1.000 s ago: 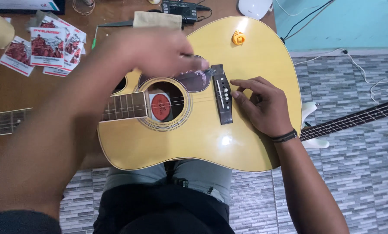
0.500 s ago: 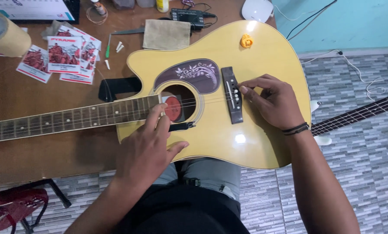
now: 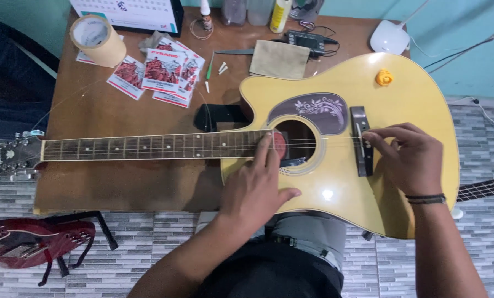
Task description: Installing bridge pins into an acoustic guitar bridge to secure the strings using a pressing tool.
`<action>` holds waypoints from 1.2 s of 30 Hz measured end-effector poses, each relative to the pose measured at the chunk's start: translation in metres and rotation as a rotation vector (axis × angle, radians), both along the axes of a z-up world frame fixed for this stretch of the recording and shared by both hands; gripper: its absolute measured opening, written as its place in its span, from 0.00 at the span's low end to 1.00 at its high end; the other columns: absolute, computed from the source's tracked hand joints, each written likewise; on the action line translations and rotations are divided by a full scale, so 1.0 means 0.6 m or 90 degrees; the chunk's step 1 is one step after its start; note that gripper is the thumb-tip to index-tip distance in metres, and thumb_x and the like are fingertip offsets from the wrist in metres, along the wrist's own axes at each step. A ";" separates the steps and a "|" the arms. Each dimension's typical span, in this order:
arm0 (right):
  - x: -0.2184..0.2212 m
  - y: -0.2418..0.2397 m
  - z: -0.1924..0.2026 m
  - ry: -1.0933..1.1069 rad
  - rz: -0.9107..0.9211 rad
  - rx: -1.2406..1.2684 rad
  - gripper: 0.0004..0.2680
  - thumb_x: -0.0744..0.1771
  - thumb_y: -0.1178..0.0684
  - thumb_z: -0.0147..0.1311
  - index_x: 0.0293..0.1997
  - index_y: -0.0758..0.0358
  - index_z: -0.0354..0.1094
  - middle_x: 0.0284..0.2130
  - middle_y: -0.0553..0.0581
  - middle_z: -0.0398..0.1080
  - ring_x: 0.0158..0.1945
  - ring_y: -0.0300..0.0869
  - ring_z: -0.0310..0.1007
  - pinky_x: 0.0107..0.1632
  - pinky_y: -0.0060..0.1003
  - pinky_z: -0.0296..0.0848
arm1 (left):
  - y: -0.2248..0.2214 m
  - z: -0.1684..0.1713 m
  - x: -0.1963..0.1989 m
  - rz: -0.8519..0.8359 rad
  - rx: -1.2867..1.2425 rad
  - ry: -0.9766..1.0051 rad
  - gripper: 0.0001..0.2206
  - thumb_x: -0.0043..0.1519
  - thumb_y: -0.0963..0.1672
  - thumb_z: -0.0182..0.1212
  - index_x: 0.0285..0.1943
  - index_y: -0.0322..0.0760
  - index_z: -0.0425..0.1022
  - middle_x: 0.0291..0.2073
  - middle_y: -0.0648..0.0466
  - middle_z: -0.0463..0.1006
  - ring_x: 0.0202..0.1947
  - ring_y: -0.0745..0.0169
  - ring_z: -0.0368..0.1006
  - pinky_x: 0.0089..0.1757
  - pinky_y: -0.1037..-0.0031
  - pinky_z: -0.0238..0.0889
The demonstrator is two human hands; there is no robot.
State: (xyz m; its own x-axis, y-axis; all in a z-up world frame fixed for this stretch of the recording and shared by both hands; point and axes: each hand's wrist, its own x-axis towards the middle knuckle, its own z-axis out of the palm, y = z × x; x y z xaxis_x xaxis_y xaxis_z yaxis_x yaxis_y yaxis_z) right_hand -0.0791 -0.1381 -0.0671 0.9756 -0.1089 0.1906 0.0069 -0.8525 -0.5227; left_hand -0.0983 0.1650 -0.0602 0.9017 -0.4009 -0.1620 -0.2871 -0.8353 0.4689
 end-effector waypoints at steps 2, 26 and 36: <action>0.003 0.002 0.028 -0.015 -0.007 -0.015 0.03 0.70 0.54 0.69 0.43 0.58 0.81 0.37 0.50 0.76 0.31 0.35 0.65 0.37 0.30 0.63 | 0.003 0.005 0.001 -0.004 -0.002 0.003 0.42 0.55 0.60 0.71 0.67 0.28 0.61 0.77 0.40 0.51 0.41 0.29 0.78 0.32 0.51 0.75; 0.494 0.383 -0.119 0.328 0.447 -0.230 0.06 0.63 0.44 0.68 0.38 0.46 0.83 0.32 0.45 0.81 0.35 0.34 0.78 0.40 0.30 0.71 | 0.011 -0.065 -0.020 0.007 -0.048 -0.231 0.31 0.53 0.62 0.65 0.49 0.36 0.71 0.75 0.38 0.60 0.20 0.54 0.72 0.19 0.69 0.62; 0.491 0.391 -0.125 0.357 0.450 -0.154 0.03 0.63 0.51 0.69 0.37 0.49 0.82 0.34 0.47 0.81 0.37 0.37 0.77 0.42 0.34 0.71 | 0.015 -0.054 -0.019 0.028 -0.024 -0.230 0.31 0.48 0.62 0.70 0.46 0.41 0.71 0.76 0.43 0.61 0.20 0.59 0.72 0.19 0.74 0.60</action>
State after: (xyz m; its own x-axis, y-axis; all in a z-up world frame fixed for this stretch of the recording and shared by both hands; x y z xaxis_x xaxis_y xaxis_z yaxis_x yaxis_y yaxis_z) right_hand 0.2154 0.0964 -0.1424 0.7563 0.5265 -0.3884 0.3660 -0.8326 -0.4158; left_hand -0.1096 0.1737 -0.0927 0.9144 -0.3605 0.1842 -0.4044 -0.8341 0.3752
